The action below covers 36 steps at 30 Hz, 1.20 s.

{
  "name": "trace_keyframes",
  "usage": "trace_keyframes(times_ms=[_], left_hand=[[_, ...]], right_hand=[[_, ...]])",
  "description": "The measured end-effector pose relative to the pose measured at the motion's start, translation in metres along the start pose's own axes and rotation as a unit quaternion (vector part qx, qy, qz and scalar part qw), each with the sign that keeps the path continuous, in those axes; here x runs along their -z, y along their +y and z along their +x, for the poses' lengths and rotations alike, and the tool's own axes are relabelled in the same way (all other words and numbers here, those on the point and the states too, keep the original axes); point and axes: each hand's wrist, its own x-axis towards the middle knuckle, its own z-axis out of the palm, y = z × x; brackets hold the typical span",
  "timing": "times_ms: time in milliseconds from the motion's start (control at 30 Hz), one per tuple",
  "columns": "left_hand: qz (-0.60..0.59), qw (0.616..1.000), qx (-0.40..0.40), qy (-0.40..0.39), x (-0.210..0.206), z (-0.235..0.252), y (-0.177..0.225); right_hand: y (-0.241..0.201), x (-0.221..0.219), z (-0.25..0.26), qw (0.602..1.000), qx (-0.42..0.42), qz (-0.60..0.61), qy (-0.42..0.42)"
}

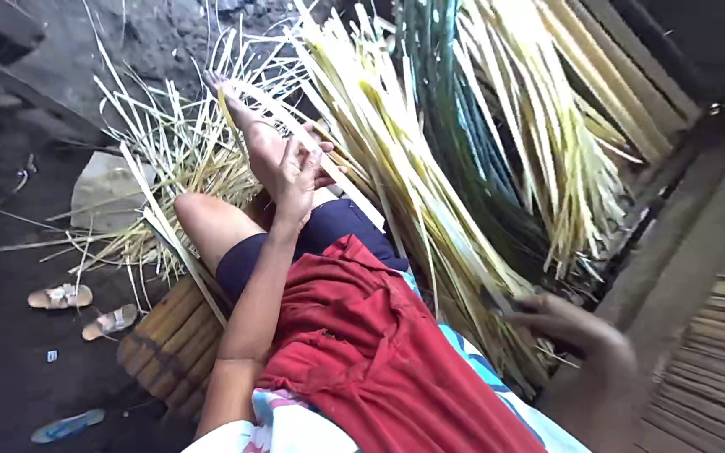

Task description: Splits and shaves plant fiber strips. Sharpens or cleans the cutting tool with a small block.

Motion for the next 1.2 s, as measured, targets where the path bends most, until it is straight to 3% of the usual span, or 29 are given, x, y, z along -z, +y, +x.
trace_keyframes(times_ms=[100,200,267,333,400,467,533,600,733,867,933,1000,1100,1200], left_hand=[[0.027,0.998,-0.02,-0.052,-0.032,-0.006,-0.01],[0.101,0.986,-0.003,-0.135,-0.058,-0.037,-0.025],[0.17,0.967,-0.015,-0.188,-0.079,-0.061,-0.042],[0.241,0.933,-0.104,-0.248,-0.1,-0.068,-0.071],[0.306,0.874,-0.205,-0.316,-0.115,-0.071,-0.094],[0.359,0.83,-0.178,-0.387,-0.125,-0.076,-0.097],[0.353,0.827,-0.111,-0.423,-0.128,-0.076,-0.093],[0.331,0.842,-0.117,-0.41,-0.123,-0.07,-0.088],[0.347,0.872,-0.188,-0.289,-0.074,-0.042,-0.071],[0.365,0.921,-0.135,-0.009,0.057,-0.026,-0.036],[0.385,0.902,-0.093,0.17,0.135,-0.028,-0.023],[0.393,0.859,-0.051,0.324,0.205,-0.036,-0.015],[0.403,0.812,0.047,0.42,0.276,-0.066,-0.008],[0.427,0.784,0.118,0.434,0.304,-0.074,-0.007]], right_hand=[[0.056,-0.034,0.001,0.995,-0.08,0.066,0.016],[0.049,-0.016,-0.001,0.988,-0.085,0.038,0.126],[0.002,0.018,-0.001,0.969,0.044,0.043,0.238],[-0.073,0.046,0.005,0.932,0.19,0.088,0.296],[-0.148,0.066,0.013,0.902,0.31,0.191,0.233],[-0.206,0.081,0.014,0.87,0.393,0.254,0.155],[-0.241,0.091,0.005,0.826,0.463,0.3,0.114],[-0.249,0.11,-0.002,0.806,0.505,0.292,0.099],[-0.201,0.142,0.005,0.827,0.499,0.24,0.096],[-0.131,0.111,0.027,0.892,0.359,0.263,0.077],[-0.105,0.082,0.044,0.927,0.27,0.255,0.053],[-0.075,0.058,0.056,0.962,0.18,0.205,0.033],[-0.045,0.052,0.072,0.999,0.035,0.003,-0.003],[-0.061,0.069,0.07,0.993,-0.013,-0.118,0.008]])
